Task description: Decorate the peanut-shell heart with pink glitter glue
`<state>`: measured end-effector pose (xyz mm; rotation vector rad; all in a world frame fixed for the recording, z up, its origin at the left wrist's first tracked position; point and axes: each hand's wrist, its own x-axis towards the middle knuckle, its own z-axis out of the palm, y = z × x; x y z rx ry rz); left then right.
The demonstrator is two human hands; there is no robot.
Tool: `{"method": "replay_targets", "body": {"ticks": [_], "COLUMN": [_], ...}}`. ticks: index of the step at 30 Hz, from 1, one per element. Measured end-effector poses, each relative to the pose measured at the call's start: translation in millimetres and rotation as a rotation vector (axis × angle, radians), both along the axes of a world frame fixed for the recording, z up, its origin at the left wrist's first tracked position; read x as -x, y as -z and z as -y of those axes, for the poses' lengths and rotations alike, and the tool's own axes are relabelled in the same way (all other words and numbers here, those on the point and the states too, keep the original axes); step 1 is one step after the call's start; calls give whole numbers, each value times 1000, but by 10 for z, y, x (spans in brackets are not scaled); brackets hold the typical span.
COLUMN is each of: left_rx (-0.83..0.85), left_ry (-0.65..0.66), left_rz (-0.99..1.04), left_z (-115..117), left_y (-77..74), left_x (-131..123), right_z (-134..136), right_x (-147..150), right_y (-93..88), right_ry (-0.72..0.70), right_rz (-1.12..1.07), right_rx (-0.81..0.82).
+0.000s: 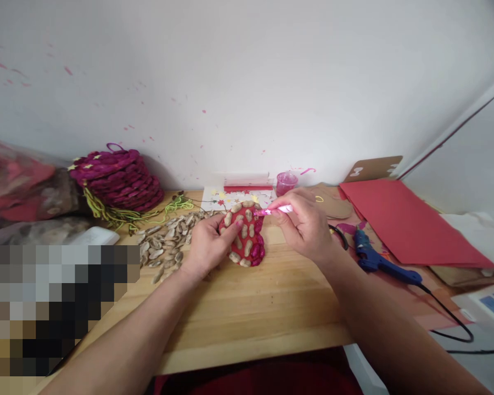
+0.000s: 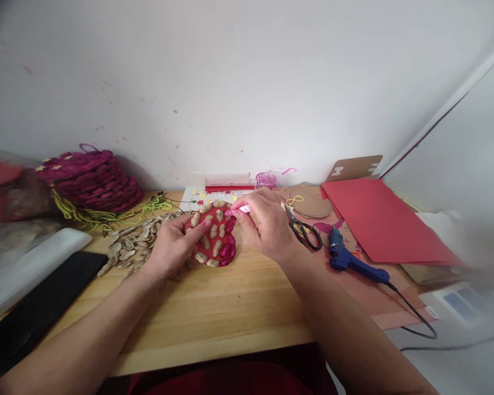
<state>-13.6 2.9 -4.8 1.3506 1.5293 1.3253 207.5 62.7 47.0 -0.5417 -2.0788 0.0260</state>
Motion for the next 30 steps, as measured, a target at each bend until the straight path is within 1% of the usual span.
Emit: {"method": "replay_targets", "body": {"ticks": [7, 11, 19, 23, 26, 30], "left_rx": [1, 21, -32, -26, -25, -42], "left_ry": [-6, 2, -34, -47, -45, -53], "left_rz": [-53, -48, -180, -168, -151, -155], "left_z": [0, 3, 39, 46, 40, 36], "left_y": [-3, 4, -98, -108, -104, -102], "left_x": [10, 11, -18, -8, -9, -18], "right_z": [19, 17, 37, 35, 23, 15], "right_x": [37, 34, 49, 22, 12, 23], "right_y": [0, -2, -6, -16, -2, 17], "right_ry": [-19, -19, -25, 26, 14, 8], "right_rz": [55, 44, 101, 78, 40, 63], "right_rx": [-22, -20, -46, -65, -30, -19]}}
